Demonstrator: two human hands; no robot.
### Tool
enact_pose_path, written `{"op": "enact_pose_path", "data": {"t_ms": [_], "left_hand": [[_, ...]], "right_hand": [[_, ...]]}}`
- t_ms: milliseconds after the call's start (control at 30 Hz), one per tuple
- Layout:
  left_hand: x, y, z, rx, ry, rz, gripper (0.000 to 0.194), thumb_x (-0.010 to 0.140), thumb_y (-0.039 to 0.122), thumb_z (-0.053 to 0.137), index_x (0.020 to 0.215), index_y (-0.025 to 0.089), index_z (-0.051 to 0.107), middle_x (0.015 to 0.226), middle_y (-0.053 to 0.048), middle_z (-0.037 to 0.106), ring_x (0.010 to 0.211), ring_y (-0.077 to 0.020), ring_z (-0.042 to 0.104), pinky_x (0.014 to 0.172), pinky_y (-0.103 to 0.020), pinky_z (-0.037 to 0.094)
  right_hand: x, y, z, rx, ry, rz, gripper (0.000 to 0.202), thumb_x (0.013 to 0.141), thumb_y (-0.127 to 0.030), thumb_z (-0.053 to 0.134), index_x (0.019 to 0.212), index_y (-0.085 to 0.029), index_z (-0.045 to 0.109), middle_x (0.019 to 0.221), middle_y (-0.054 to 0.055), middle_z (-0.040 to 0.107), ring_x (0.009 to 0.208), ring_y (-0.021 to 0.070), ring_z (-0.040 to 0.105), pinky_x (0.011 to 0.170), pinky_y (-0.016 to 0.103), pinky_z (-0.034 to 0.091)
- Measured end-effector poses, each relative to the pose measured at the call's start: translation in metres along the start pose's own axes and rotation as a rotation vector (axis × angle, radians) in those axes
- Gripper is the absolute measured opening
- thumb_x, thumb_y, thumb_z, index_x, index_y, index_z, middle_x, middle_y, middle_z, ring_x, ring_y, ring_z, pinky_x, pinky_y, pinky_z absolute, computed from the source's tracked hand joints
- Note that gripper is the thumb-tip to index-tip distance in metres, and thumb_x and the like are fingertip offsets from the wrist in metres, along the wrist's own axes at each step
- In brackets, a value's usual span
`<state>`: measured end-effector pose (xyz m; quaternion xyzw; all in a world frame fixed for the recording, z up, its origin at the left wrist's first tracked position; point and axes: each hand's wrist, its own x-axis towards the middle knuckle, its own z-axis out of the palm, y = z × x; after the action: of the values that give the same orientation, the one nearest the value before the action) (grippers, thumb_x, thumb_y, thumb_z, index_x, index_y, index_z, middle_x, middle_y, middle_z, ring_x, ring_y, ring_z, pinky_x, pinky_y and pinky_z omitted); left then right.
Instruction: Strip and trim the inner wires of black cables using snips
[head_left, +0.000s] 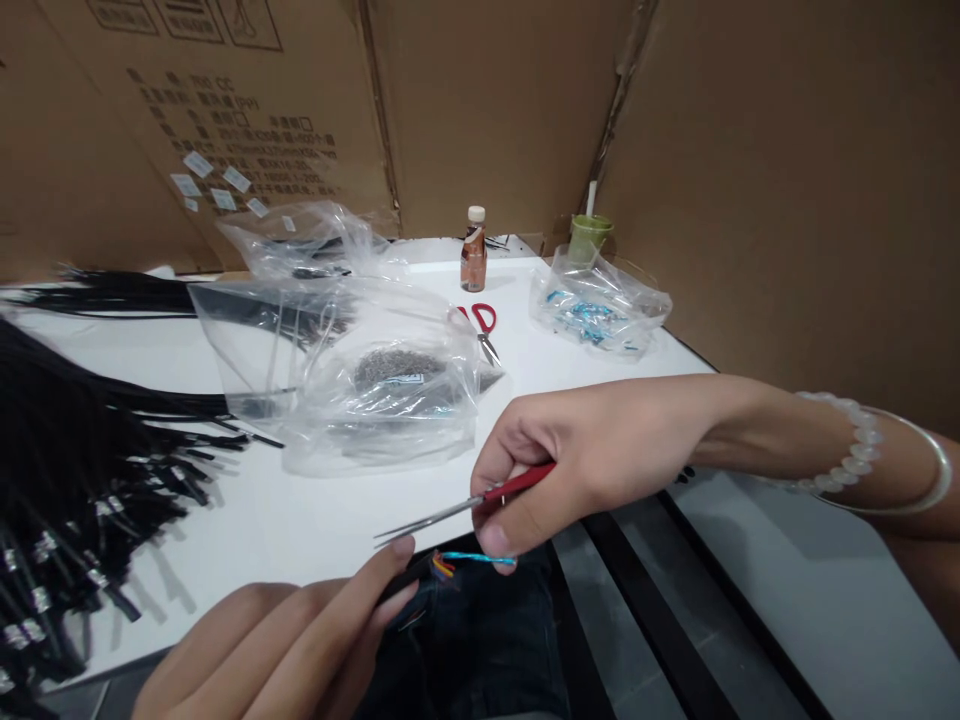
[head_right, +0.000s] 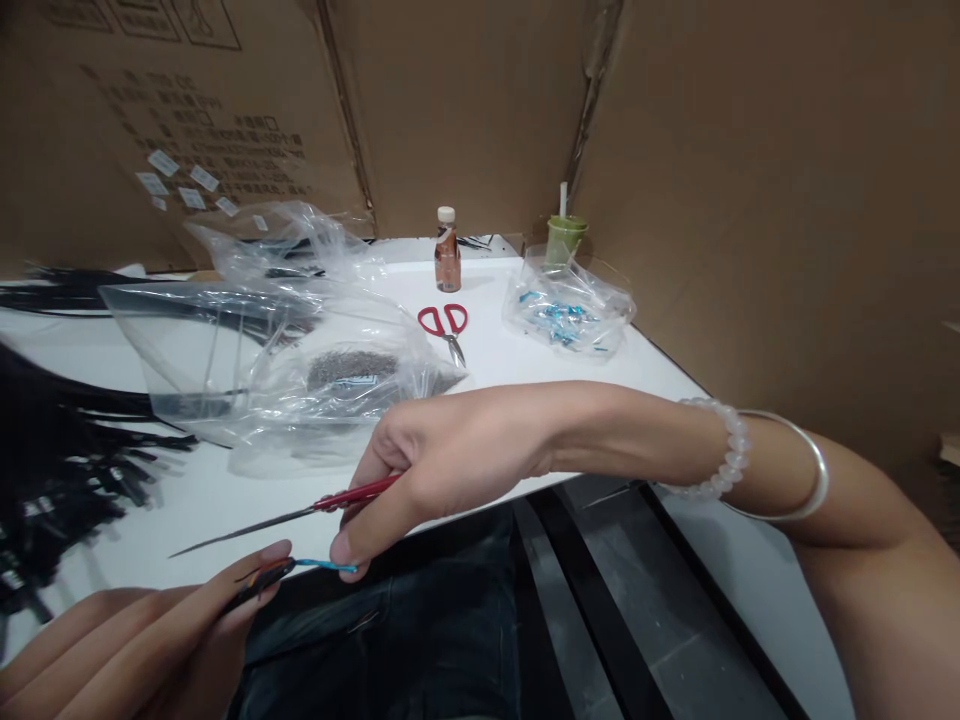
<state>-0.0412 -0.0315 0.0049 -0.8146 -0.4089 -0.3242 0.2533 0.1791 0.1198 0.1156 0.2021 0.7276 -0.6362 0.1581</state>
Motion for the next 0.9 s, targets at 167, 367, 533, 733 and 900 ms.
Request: {"op": "enact_pose_path", "data": {"t_ms": [167,367,533,733,900], "left_hand": [[0.004,0.002,0.000,-0.071,-0.015,-0.078,0.020,0.084,0.010,0.067,0.104,0.013,0.069,0.065,0.001,0.073,0.050,-0.0089,0.059,0.053,-0.023,0.045],[0.015,0.008,0.003,-0.169,0.010,-0.217,0.010,0.091,0.014,0.057,0.095,0.017,0.065,0.062,0.000,0.068,0.051,-0.0101,0.056,0.050,-0.022,0.041],[0.024,0.026,0.011,-0.300,0.033,-0.513,0.015,0.094,0.020,0.049,0.087,0.021,0.062,0.064,0.004,0.063,0.052,-0.0082,0.054,0.052,-0.020,0.039],[0.041,0.050,0.023,-0.724,0.195,-1.130,0.043,0.095,0.041,0.047,0.058,0.021,0.052,0.049,0.005,0.038,0.044,-0.0092,0.031,0.045,-0.027,0.023],[0.048,0.050,0.022,-1.099,0.141,-1.353,0.059,0.082,0.069,0.053,0.050,0.020,0.047,0.046,0.005,0.030,0.045,-0.0097,0.025,0.045,-0.029,0.017]], "right_hand": [[-0.005,-0.005,0.007,-0.049,-0.003,0.016,0.019,0.093,-0.027,0.054,0.077,-0.016,0.056,0.063,-0.006,0.038,0.054,0.0055,0.029,0.047,0.019,0.024],[-0.006,-0.003,0.011,0.071,-0.028,-0.018,0.023,0.090,-0.032,0.062,0.076,-0.018,0.049,0.064,-0.007,0.032,0.056,0.0073,0.025,0.047,0.023,0.020],[0.002,0.004,0.015,0.239,0.014,-0.115,0.037,0.089,-0.032,0.065,0.066,-0.017,0.040,0.061,-0.007,0.029,0.055,0.0066,0.021,0.049,0.024,0.016],[0.019,0.019,0.029,0.521,0.104,-0.409,0.028,0.089,-0.029,0.066,0.076,-0.017,0.045,0.061,-0.009,0.029,0.049,0.0043,0.018,0.045,0.020,0.015],[0.034,0.026,0.035,0.549,0.259,-0.546,0.024,0.087,-0.036,0.068,0.084,-0.017,0.054,0.066,-0.007,0.033,0.049,0.0045,0.020,0.044,0.020,0.016]]}}
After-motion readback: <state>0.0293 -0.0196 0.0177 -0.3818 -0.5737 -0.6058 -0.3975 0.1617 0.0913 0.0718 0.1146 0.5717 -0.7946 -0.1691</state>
